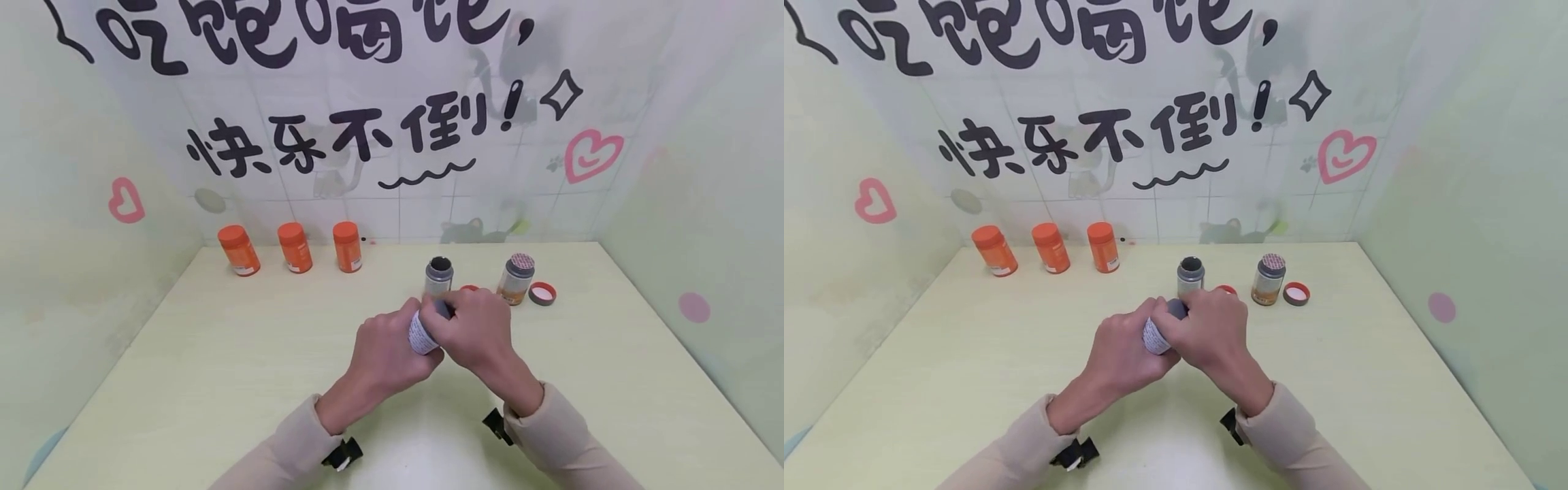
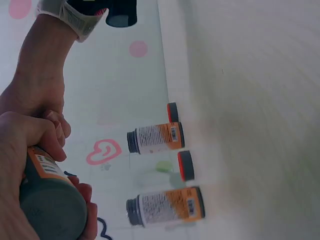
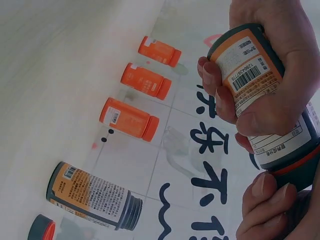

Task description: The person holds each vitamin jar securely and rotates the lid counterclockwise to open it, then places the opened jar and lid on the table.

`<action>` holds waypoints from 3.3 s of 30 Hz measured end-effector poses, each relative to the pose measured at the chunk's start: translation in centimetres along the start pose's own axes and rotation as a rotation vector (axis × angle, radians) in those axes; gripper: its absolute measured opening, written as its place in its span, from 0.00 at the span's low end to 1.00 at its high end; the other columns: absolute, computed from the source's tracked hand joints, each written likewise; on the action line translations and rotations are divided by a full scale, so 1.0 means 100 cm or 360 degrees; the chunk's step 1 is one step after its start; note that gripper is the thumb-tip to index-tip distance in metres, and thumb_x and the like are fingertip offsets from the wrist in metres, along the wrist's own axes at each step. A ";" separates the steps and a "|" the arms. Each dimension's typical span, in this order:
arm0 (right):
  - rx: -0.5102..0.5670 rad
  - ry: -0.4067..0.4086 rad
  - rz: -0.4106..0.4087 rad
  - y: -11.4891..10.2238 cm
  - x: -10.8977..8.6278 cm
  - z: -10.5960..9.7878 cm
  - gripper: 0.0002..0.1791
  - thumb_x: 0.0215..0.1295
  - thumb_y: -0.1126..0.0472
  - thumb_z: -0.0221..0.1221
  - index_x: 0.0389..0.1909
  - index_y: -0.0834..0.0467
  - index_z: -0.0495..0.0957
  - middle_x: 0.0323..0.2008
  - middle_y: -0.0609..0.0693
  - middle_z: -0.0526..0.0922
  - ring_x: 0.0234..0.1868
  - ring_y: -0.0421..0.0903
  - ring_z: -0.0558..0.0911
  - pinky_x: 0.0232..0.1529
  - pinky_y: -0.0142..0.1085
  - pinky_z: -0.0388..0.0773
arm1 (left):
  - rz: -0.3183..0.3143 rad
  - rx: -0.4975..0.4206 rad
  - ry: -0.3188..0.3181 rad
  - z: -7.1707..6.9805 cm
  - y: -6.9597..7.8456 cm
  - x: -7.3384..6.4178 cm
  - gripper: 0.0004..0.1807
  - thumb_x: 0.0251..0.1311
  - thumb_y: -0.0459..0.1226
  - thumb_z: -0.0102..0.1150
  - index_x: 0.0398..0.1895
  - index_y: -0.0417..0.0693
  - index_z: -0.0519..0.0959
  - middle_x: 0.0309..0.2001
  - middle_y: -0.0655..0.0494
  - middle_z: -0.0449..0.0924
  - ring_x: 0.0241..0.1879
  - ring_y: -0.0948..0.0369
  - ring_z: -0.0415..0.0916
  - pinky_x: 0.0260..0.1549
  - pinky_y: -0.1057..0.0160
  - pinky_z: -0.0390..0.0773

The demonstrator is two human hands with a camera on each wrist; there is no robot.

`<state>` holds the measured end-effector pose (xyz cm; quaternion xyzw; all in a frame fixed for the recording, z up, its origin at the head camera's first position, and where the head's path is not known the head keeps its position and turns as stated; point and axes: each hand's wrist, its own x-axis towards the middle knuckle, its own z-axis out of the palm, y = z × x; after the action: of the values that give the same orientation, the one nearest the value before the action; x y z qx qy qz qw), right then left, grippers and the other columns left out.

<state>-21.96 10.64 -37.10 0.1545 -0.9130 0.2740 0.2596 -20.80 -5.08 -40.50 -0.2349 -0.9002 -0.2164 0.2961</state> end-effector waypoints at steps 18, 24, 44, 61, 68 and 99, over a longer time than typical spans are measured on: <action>0.0424 -0.0757 0.0095 0.003 0.012 -0.032 0.10 0.64 0.42 0.60 0.30 0.42 0.77 0.18 0.41 0.72 0.19 0.41 0.72 0.21 0.34 0.70 | 0.0023 -0.0015 -0.0063 -0.008 -0.008 0.003 0.19 0.38 0.46 0.69 0.31 0.53 0.71 0.16 0.65 0.71 0.12 0.70 0.63 0.12 0.73 0.62; 0.0503 -0.0879 -0.0065 0.008 0.013 -0.047 0.21 0.60 0.46 0.67 0.54 0.40 0.77 0.34 0.39 0.83 0.30 0.40 0.81 0.27 0.35 0.79 | 0.0016 -0.0025 -0.0093 -0.009 -0.008 0.004 0.19 0.39 0.47 0.69 0.32 0.53 0.72 0.17 0.66 0.70 0.12 0.71 0.62 0.12 0.73 0.61; 0.0402 -0.0896 0.0139 0.011 0.010 -0.046 0.23 0.68 0.33 0.52 0.47 0.45 0.80 0.31 0.42 0.86 0.31 0.41 0.84 0.32 0.38 0.78 | 0.0098 0.0072 -0.0084 -0.007 -0.004 -0.002 0.21 0.39 0.48 0.71 0.32 0.52 0.72 0.17 0.65 0.71 0.13 0.69 0.64 0.12 0.71 0.62; 0.0618 -0.1044 -0.0206 0.019 0.013 -0.055 0.34 0.61 0.52 0.68 0.68 0.45 0.68 0.50 0.44 0.84 0.44 0.41 0.84 0.38 0.35 0.83 | 0.0047 0.0039 -0.0140 -0.010 -0.007 0.002 0.20 0.40 0.48 0.70 0.33 0.52 0.72 0.17 0.66 0.71 0.13 0.71 0.63 0.12 0.73 0.62; 0.0721 -0.1031 -0.0253 0.017 0.013 -0.055 0.51 0.57 0.57 0.71 0.78 0.46 0.51 0.65 0.45 0.77 0.58 0.44 0.81 0.47 0.38 0.83 | 0.0066 0.0037 -0.0117 -0.011 -0.008 0.002 0.22 0.42 0.51 0.71 0.34 0.51 0.73 0.18 0.64 0.74 0.14 0.70 0.66 0.14 0.72 0.65; 0.0688 -0.1161 0.0197 0.017 0.018 -0.050 0.19 0.64 0.44 0.63 0.49 0.50 0.78 0.31 0.50 0.84 0.28 0.47 0.84 0.31 0.44 0.82 | 0.0067 0.0121 -0.0124 -0.012 -0.005 0.004 0.20 0.40 0.49 0.70 0.31 0.52 0.72 0.17 0.66 0.70 0.13 0.70 0.63 0.12 0.72 0.62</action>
<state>-22.20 14.64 -33.16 0.2372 -0.8741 0.4015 -0.1357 -20.83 -6.04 -39.51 -0.2507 -0.9134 -0.1664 0.2742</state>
